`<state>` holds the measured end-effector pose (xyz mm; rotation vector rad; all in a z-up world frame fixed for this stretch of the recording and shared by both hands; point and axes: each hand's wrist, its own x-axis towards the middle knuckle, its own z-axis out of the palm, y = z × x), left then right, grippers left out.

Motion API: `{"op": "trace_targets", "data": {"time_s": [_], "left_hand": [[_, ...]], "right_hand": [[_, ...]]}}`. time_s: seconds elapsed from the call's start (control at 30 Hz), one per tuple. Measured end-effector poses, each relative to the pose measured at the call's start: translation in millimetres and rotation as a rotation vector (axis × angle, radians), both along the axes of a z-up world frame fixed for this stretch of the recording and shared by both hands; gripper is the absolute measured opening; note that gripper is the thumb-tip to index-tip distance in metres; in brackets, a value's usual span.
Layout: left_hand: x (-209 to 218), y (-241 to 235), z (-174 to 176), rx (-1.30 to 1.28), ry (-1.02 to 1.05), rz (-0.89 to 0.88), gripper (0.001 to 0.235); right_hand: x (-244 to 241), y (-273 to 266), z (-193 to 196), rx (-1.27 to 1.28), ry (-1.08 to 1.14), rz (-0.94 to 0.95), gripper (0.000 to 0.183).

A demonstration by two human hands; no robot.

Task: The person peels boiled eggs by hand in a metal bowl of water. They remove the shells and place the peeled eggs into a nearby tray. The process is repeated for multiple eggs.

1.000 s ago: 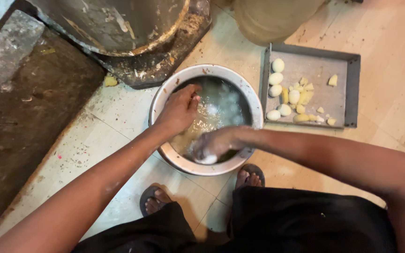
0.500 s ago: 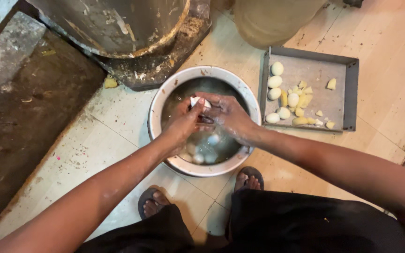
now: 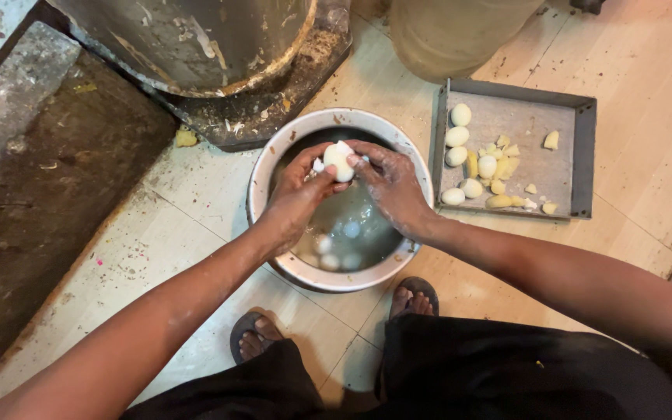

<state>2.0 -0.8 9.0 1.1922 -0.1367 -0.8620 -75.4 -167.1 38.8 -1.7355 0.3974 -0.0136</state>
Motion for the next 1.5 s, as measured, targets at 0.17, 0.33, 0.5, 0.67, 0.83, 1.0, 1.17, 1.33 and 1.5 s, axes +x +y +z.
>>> {"op": "trace_targets", "data": {"time_s": [0.17, 0.33, 0.5, 0.67, 0.83, 1.0, 1.17, 1.33, 1.5], "left_hand": [[2.9, 0.0, -0.5, 0.065, -0.036, -0.053, 0.052], [4.5, -0.3, 1.6, -0.003, 0.055, -0.048, 0.058], [5.3, 1.7, -8.0, 0.135, -0.050, -0.110, 0.062], [-0.4, -1.2, -34.3, -0.097, -0.122, -0.129, 0.073], [4.5, -3.1, -22.6, 0.332, -0.174, -0.143, 0.058], [1.1, -10.2, -40.3, 0.436, 0.010, 0.044, 0.048], [1.8, -13.9, -77.4, 0.456, 0.047, -0.013, 0.040], [-3.8, -19.3, -78.7, 0.507, 0.009, 0.009, 0.045], [7.2, -15.1, -67.5, 0.487, -0.147, 0.063, 0.047]], "right_hand": [[-1.2, -5.1, -5.3, 0.065, -0.110, -0.015, 0.032], [-0.4, -4.7, -3.9, 0.075, -0.088, -0.039, 0.030], [3.4, -5.3, -4.7, 0.209, -0.168, 0.085, 0.040], [-6.6, -11.8, -19.0, 0.006, 0.012, 0.062, 0.033], [2.4, -10.0, -26.4, -0.387, -0.304, 0.026, 0.043], [3.1, -13.0, -56.7, 0.135, 0.285, -0.117, 0.048], [-2.2, -13.7, -75.6, -0.927, -0.494, 0.109, 0.073], [-2.4, -2.0, -38.3, -0.326, 0.063, 0.093, 0.034], [-2.4, -4.5, -13.2, -0.223, 0.089, 0.006, 0.038]]}}
